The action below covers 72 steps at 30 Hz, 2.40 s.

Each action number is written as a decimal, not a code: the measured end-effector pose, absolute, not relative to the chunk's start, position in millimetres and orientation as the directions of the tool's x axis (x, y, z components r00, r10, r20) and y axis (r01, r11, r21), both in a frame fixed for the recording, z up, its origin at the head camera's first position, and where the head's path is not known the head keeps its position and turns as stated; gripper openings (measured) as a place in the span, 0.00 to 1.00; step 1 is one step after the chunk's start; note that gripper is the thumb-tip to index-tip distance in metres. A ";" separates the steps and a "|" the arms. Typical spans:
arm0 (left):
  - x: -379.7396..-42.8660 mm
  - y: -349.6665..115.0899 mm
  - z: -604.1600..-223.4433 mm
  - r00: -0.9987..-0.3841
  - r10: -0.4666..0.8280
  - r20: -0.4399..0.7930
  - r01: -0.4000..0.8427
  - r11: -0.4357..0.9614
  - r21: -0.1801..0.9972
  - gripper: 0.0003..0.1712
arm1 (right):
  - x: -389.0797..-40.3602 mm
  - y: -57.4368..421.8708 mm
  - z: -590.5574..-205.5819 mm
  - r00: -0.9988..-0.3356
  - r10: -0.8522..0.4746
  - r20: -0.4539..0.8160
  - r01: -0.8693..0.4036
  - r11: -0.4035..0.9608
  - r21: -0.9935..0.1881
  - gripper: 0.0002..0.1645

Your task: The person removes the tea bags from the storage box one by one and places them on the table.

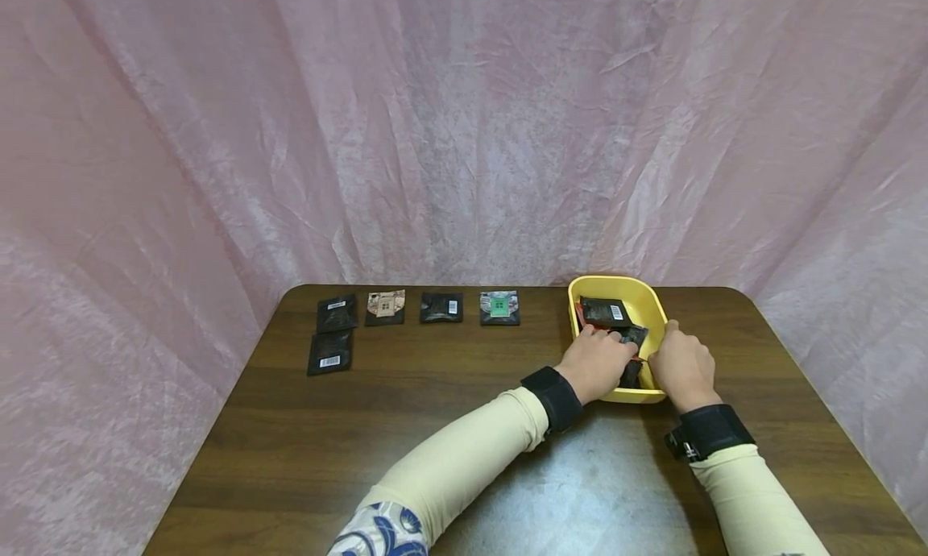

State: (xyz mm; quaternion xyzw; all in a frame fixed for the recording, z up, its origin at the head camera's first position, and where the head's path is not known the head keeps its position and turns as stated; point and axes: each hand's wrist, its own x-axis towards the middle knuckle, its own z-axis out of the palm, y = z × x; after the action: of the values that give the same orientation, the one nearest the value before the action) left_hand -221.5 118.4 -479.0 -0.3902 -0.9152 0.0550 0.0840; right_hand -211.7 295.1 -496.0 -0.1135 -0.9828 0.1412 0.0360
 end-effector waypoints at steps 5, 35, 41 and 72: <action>-219.9 113.1 -469.8 -0.672 0.722 0.165 0.706 0.692 -0.150 0.20 | -210.5 296.5 -496.6 -0.974 0.217 0.056 0.193 0.938 -0.286 0.35; -207.3 -95.5 -485.4 -0.804 0.482 0.348 0.516 0.856 0.007 0.20 | -211.5 295.7 -497.6 -0.967 0.249 0.045 0.225 0.928 -0.296 0.38; -212.8 -144.8 -492.4 -0.861 0.410 0.299 0.421 0.906 -0.030 0.22 | -212.3 294.5 -496.4 -0.968 0.249 0.040 0.227 0.929 -0.292 0.39; -233.9 -223.1 -506.4 -0.920 0.376 -0.112 0.376 0.926 0.021 0.26 | -212.9 294.4 -498.2 -0.961 0.276 0.022 0.258 0.920 -0.295 0.37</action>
State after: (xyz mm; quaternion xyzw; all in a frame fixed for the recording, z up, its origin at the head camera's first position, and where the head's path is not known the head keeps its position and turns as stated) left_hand -233.9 -223.1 -506.4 -0.1918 -0.9798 0.0004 -0.0571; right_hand -212.9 294.4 -498.2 -0.1363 -0.9793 0.1460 0.0316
